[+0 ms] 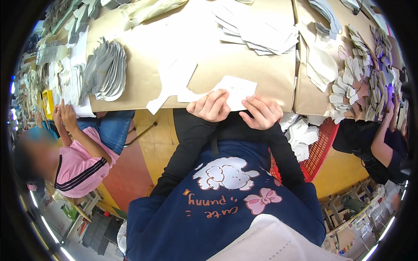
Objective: The person repeatedly folds small white fabric pieces by hand at a workbench. They pick up each piece, fold it in half, and place it into a growing stack. The person also handles a grey template and a larger beige fabric piece, folding and stacking them separately.
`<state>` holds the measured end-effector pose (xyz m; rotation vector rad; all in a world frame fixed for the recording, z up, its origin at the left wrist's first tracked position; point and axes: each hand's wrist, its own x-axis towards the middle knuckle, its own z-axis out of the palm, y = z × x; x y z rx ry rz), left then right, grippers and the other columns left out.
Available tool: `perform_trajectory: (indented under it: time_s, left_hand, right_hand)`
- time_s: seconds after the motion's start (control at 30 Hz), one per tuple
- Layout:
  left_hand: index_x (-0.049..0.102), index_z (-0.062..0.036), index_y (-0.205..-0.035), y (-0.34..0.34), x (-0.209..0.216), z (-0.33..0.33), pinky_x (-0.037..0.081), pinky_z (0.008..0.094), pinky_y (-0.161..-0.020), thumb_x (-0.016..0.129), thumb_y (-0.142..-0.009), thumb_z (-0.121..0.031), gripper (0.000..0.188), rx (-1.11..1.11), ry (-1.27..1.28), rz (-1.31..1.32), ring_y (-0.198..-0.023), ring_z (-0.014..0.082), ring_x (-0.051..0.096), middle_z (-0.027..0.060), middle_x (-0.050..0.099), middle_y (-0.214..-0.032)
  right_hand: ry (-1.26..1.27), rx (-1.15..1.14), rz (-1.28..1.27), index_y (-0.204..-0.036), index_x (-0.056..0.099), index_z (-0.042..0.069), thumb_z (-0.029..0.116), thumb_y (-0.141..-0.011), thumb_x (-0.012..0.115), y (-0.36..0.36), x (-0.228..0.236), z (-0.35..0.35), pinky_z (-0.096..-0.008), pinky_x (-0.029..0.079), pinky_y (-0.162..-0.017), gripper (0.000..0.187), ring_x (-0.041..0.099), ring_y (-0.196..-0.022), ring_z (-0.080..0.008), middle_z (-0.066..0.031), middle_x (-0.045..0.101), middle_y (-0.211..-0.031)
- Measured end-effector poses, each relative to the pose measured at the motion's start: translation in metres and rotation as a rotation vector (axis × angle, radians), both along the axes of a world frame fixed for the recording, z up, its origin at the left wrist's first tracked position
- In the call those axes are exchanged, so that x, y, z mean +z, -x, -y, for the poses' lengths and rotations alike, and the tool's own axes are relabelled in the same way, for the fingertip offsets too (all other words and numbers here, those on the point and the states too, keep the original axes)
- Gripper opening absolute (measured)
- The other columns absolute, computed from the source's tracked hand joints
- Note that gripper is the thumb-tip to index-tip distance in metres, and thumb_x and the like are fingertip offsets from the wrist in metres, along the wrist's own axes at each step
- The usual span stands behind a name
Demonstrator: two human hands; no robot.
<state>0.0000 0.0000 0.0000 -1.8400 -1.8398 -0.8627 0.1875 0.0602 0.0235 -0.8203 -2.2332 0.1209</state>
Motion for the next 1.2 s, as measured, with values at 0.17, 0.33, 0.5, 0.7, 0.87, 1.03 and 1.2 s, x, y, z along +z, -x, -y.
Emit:
perform_trajectory:
  time_s: [0.17, 0.33, 0.5, 0.7, 0.87, 1.03, 1.2]
  left_hand:
    - [0.069, -0.0219, -0.090, 0.002, 0.000, 0.000, 0.027, 0.0266, -0.086, 0.062, -0.080, -0.032, 0.016, 0.016, -0.003, -0.002, -0.083, 0.0049, 0.057, -0.0150, 0.069, -0.101]
    - [0.065, -0.0156, -0.106, -0.006, 0.027, 0.006, 0.035, 0.0324, -0.087, 0.077, -0.074, -0.043, 0.044, -0.227, 0.154, 0.337, -0.091, 0.0140, 0.059, -0.0043, 0.068, -0.107]
    - [0.068, -0.0136, -0.108, -0.013, 0.055, -0.012, 0.045, 0.0382, -0.085, 0.084, -0.070, -0.028, 0.044, -0.393, 0.352, 0.325, -0.098, 0.0242, 0.060, 0.0039, 0.064, -0.103]
    - [0.068, -0.0006, -0.104, 0.004, 0.102, -0.017, 0.046, 0.0270, -0.076, 0.061, -0.091, -0.002, 0.015, -0.249, 0.406, 1.162, -0.084, 0.0142, 0.060, 0.0066, 0.066, -0.096]
    - [0.062, 0.0045, -0.112, -0.008, 0.126, -0.002, 0.048, 0.0252, -0.082, 0.060, -0.092, 0.001, 0.020, -0.255, 0.293, 1.670, -0.094, 0.0102, 0.060, 0.0076, 0.065, -0.104]
    - [0.064, 0.0072, -0.109, -0.014, 0.137, 0.010, 0.051, 0.0262, -0.085, 0.066, -0.090, 0.005, 0.019, -0.286, 0.234, 1.784, -0.099, 0.0149, 0.063, 0.0090, 0.066, -0.107]
    - [0.069, 0.0066, -0.103, -0.015, 0.145, 0.011, 0.054, 0.0265, -0.079, 0.068, -0.085, 0.010, 0.018, -0.347, 0.193, 1.512, -0.094, 0.0159, 0.066, 0.0113, 0.068, -0.103]
  right_hand:
    - [-0.060, 0.083, -0.095, -0.083, 0.074, 0.011, 0.026, -0.074, 0.078, -0.008, -0.003, 0.001, -0.0267, 0.049, -0.065, 0.018, 0.069, -0.081, -0.0150, 0.0015, 0.071, -0.087]
    - [0.085, 0.015, -0.379, -0.081, 0.071, 0.006, 0.013, -0.077, 0.075, -0.009, 0.002, 0.005, -0.0329, 0.052, -0.067, 0.009, 0.065, -0.077, -0.0227, -0.0052, 0.068, -0.082]
    - [0.202, -0.109, -0.514, -0.083, 0.070, 0.002, 0.003, -0.080, 0.071, 0.000, 0.016, 0.007, -0.0336, 0.053, -0.068, 0.004, 0.063, -0.074, -0.0253, -0.0087, 0.067, -0.081]
    - [0.684, -0.142, -0.721, -0.091, 0.070, -0.004, -0.006, -0.085, 0.066, 0.008, 0.052, 0.020, -0.0263, 0.052, -0.070, 0.008, 0.066, -0.080, -0.0198, -0.0139, 0.068, -0.093]
    - [0.646, -0.057, -0.647, -0.099, 0.072, -0.002, -0.005, -0.082, 0.070, 0.034, 0.088, 0.019, -0.0282, 0.054, -0.075, 0.018, 0.068, -0.085, -0.0217, -0.0135, 0.068, -0.097]
    - [0.470, -0.055, -0.505, -0.098, 0.073, -0.002, -0.005, -0.077, 0.074, 0.046, 0.112, 0.014, -0.0316, 0.057, -0.074, 0.022, 0.070, -0.086, -0.0252, -0.0139, 0.071, -0.098]
    - [0.334, -0.018, -0.468, -0.095, 0.071, -0.007, -0.007, -0.075, 0.073, 0.046, 0.121, 0.012, -0.0315, 0.059, -0.069, 0.020, 0.073, -0.081, -0.0279, -0.0173, 0.072, -0.096]
